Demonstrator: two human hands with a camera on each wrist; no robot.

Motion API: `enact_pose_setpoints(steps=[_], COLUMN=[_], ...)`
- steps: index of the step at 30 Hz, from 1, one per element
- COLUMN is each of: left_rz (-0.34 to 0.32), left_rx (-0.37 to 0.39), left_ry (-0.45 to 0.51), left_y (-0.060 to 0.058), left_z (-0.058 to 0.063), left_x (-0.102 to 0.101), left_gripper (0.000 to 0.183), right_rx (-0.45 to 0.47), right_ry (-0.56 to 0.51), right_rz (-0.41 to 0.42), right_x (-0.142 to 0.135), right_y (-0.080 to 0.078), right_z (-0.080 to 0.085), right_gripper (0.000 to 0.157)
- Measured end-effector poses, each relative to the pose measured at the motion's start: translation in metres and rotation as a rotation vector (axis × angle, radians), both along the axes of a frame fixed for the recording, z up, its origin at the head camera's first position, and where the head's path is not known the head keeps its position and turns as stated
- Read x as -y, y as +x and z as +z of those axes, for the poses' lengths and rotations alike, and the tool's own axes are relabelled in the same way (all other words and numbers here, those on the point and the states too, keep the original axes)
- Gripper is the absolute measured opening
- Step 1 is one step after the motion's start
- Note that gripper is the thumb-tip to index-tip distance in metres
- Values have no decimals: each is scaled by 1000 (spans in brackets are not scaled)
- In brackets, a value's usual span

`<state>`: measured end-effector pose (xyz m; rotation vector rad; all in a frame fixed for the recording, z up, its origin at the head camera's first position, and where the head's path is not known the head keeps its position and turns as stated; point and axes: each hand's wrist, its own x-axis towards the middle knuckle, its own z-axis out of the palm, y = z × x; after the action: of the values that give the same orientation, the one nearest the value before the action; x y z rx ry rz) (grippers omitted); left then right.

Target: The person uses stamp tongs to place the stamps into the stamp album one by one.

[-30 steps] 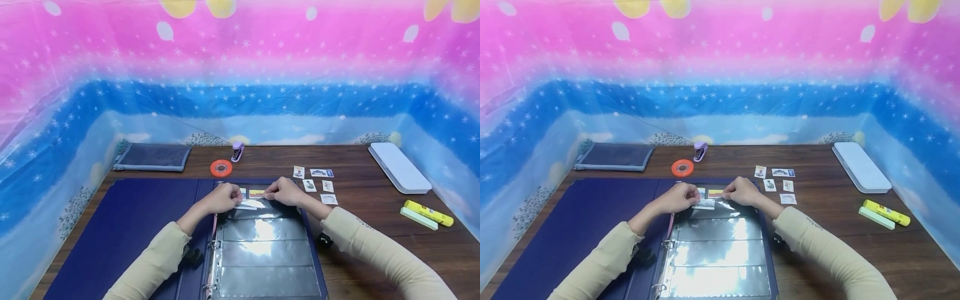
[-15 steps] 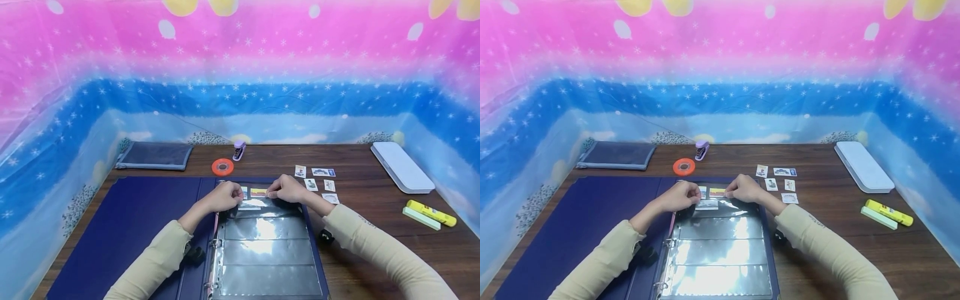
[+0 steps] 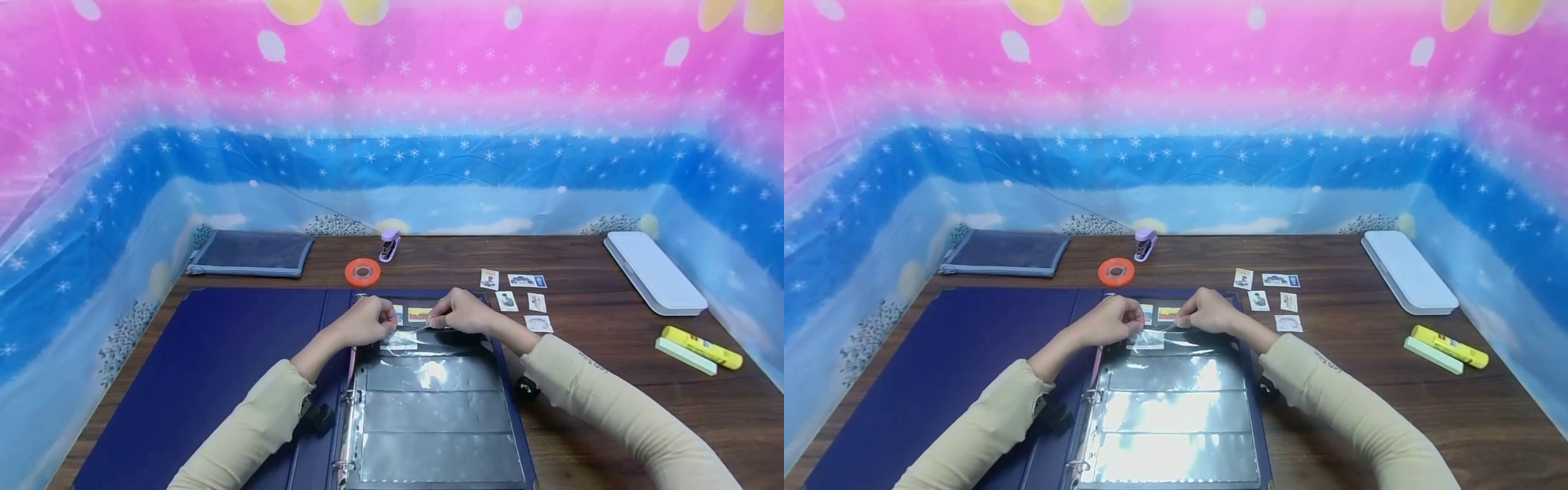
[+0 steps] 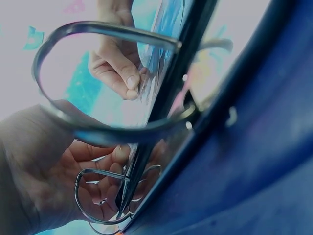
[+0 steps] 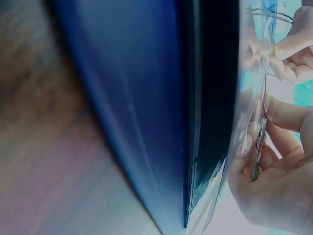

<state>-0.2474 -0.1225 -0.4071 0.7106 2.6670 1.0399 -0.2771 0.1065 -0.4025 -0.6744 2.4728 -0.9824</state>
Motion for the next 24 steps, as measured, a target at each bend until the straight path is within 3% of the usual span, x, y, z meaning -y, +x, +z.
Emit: enact_pose_setpoints(steps=[14,20,24], left_rz=[-24,-57,-76], left_rx=[-24,-98,-148], left_ry=[-18,-47,-91], left_y=[0,1,5], left_z=[4,1,0], left_x=[-4,-6,-6], left_gripper=[9,8,7], right_rx=[18,59,24], right_ry=[6,-1,-11], right_rz=[17,72,128], right_x=[2,-1,-8], right_y=[-3,-9,-14], right_z=[-3,-1,5], right_gripper=[15,15,16])
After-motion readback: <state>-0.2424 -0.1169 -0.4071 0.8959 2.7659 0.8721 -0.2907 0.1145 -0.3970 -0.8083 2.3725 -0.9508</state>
